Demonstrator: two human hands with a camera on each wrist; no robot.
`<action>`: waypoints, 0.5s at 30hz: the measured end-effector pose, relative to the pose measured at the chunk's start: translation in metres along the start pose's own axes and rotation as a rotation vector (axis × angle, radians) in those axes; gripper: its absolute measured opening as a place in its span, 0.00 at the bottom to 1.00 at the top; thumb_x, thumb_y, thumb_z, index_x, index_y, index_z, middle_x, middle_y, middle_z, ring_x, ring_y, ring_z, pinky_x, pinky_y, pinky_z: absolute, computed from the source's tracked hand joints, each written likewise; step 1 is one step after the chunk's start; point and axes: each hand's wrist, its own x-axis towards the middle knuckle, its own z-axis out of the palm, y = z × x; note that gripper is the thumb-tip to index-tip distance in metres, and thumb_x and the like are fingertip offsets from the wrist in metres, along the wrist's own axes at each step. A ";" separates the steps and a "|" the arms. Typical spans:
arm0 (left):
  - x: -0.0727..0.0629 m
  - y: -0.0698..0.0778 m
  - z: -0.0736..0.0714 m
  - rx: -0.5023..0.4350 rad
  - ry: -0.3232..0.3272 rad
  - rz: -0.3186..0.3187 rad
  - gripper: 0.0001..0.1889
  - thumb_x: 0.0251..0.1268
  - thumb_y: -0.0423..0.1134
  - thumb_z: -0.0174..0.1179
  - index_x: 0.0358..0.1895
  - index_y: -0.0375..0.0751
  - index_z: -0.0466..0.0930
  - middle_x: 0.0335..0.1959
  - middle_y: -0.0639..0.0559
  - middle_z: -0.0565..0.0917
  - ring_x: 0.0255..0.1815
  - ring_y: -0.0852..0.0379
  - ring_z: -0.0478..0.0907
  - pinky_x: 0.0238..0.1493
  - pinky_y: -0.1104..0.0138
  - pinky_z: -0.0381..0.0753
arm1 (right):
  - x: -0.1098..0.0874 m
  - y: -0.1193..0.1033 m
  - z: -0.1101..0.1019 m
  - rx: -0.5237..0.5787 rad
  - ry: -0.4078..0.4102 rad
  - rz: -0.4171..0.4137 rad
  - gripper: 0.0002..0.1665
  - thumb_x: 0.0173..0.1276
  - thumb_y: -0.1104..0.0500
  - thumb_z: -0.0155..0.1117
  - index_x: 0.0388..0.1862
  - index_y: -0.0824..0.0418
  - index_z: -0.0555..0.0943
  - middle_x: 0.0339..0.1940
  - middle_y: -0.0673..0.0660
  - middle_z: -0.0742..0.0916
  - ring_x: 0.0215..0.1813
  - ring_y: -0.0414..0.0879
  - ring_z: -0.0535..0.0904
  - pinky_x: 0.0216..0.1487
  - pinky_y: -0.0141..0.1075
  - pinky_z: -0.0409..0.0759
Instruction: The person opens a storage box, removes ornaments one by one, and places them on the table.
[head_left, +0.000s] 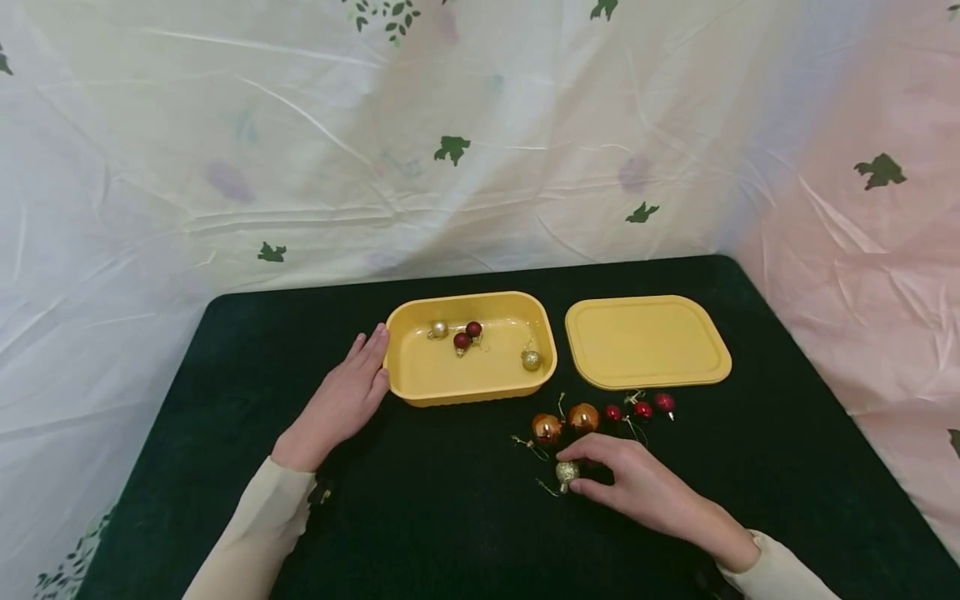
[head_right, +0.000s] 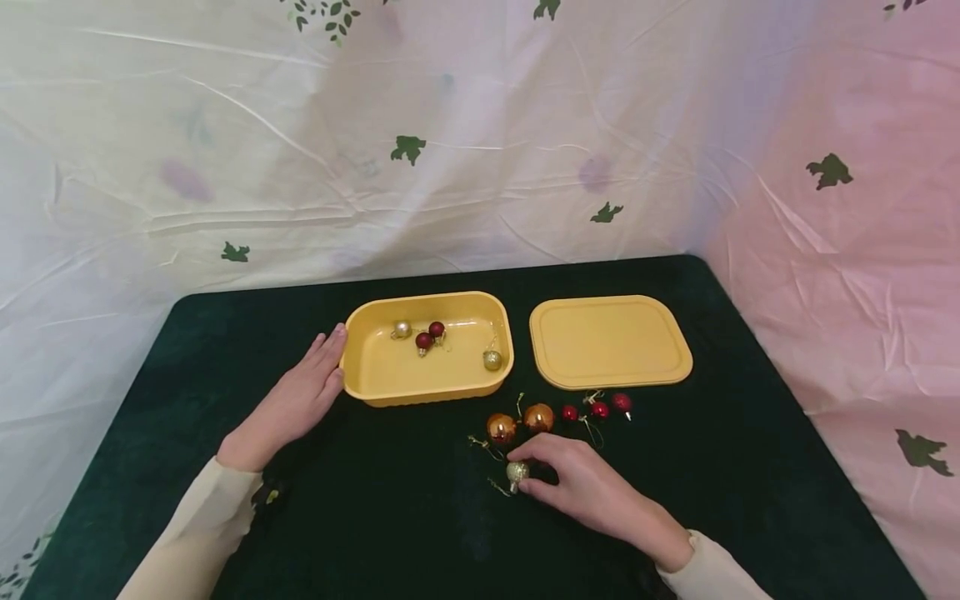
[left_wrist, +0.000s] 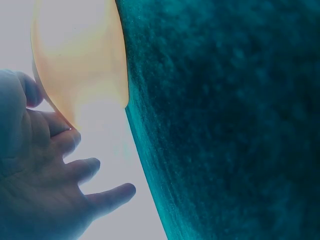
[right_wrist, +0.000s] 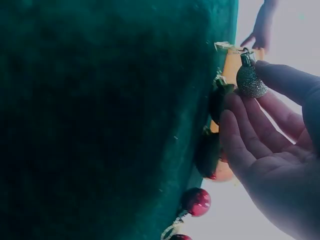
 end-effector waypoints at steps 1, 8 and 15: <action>0.000 0.000 0.000 -0.001 -0.002 -0.001 0.34 0.86 0.44 0.41 0.85 0.41 0.41 0.86 0.46 0.45 0.85 0.42 0.43 0.81 0.45 0.50 | 0.000 0.001 0.001 0.004 -0.007 0.004 0.17 0.73 0.50 0.69 0.59 0.47 0.84 0.54 0.40 0.86 0.57 0.39 0.83 0.56 0.44 0.85; 0.000 0.002 -0.001 -0.009 -0.005 -0.018 0.34 0.86 0.45 0.41 0.85 0.43 0.40 0.86 0.47 0.44 0.85 0.41 0.42 0.81 0.44 0.50 | 0.002 0.005 0.009 0.034 -0.040 0.001 0.17 0.72 0.51 0.70 0.58 0.48 0.84 0.52 0.40 0.86 0.55 0.37 0.83 0.55 0.41 0.85; -0.001 0.003 -0.002 -0.003 -0.010 -0.028 0.34 0.85 0.45 0.41 0.85 0.42 0.40 0.86 0.45 0.44 0.85 0.39 0.42 0.80 0.42 0.51 | 0.006 0.006 0.013 0.025 -0.059 0.000 0.16 0.72 0.51 0.70 0.57 0.49 0.85 0.51 0.40 0.86 0.52 0.35 0.82 0.52 0.38 0.84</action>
